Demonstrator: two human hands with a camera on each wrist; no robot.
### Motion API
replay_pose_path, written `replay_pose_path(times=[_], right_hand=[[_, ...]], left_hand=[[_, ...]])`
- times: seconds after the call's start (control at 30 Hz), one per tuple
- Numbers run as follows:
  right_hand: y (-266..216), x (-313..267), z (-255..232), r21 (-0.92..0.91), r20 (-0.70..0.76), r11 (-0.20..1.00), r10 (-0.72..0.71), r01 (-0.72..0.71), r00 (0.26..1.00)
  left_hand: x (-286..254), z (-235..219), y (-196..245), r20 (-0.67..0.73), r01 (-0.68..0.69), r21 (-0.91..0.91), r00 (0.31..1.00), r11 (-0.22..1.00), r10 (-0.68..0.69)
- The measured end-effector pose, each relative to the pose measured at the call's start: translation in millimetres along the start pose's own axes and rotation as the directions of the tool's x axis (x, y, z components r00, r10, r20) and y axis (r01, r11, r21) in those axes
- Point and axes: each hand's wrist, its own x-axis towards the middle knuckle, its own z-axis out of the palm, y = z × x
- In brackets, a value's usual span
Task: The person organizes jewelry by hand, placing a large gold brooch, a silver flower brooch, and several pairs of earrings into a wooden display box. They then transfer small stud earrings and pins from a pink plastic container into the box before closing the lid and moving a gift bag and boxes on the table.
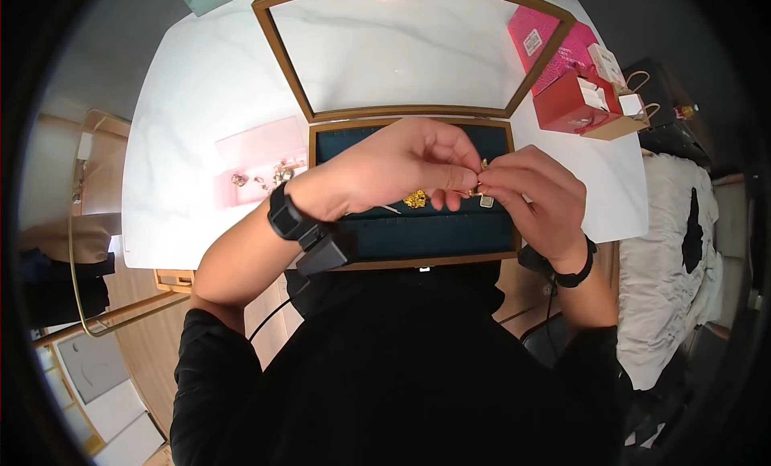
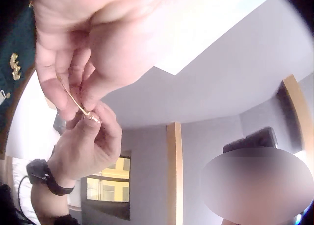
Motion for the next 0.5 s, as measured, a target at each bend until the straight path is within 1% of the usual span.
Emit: replay_pose_path(times=[0.03,0.07,0.1,0.13,0.17,0.2,0.23,0.27,0.3,0.33,0.4,0.43,0.5], right_hand=[[0.1,-3.5,-0.5,-0.002,-0.001,1.0,0.005,-0.005,1.0],[0.4,-6.7,-0.9,0.072,0.04,0.98,0.181,-0.183,0.983],[1.7,-9.7,-0.9,0.137,0.094,0.924,0.347,-0.357,0.933],[6.3,-14.5,-0.5,0.136,0.094,0.923,0.351,-0.361,0.932],[13.2,-21.0,0.5,0.174,0.17,0.867,0.441,-0.467,0.881],[18.4,-26.4,2.1,0.203,0.249,0.798,0.518,-0.567,0.819],[21.0,-29.7,4.2,0.204,0.252,0.797,0.518,-0.568,0.817],[23.1,-32.4,6.7,0.148,0.298,0.758,0.579,-0.636,0.759],[24.8,-34.9,9.8,0.088,0.34,0.713,0.635,-0.696,0.694],[27.0,-36.9,13.1,0.088,0.345,0.712,0.635,-0.697,0.692],[31.5,-39.7,17.5,-0.123,0.364,0.828,0.551,-0.547,0.751],[32.3,-41.3,19.1,-0.125,0.364,0.827,0.552,-0.548,0.75],[31.8,-42.4,22.3,-0.11,0.402,0.875,0.473,-0.471,0.784]], left_hand=[[-5.8,3.3,1.3,-0.025,0.042,0.017,0.999,0.999,-0.041],[-12.8,5.4,-2.8,-0.021,0.043,0.016,0.999,0.999,-0.043],[-20.8,7.0,-9.6,-0.04,0.029,0.015,0.999,0.999,-0.029],[-28.8,8.5,-17.6,-0.059,0.016,0.012,0.998,1.0,-0.015],[-36.7,9.4,-27.1,-0.071,0.035,0.029,0.997,0.999,-0.032],[-43.6,13.8,-38.2,-0.103,0.053,-0.012,0.993,0.999,-0.054],[-50.8,17.4,-50.1,-0.113,0.034,0.095,0.993,0.995,-0.023],[-58.4,21.0,-59.0,-0.124,0.017,0.201,0.992,0.98,0.008],[-65.5,25.8,-58.0,-0.152,0.069,0.338,0.988,0.939,-0.017],[-72.9,29.3,-50.9,-0.163,0.106,0.461,0.986,0.881,-0.034],[-88.7,31.5,-49.7,-0.142,0.089,0.522,0.99,0.848,-0.017],[-96.7,31.5,-51.2,-0.141,0.087,0.521,0.99,0.849,-0.016],[-112.6,29.6,-53.0,-0.17,0.051,0.528,0.984,0.848,0.047]])
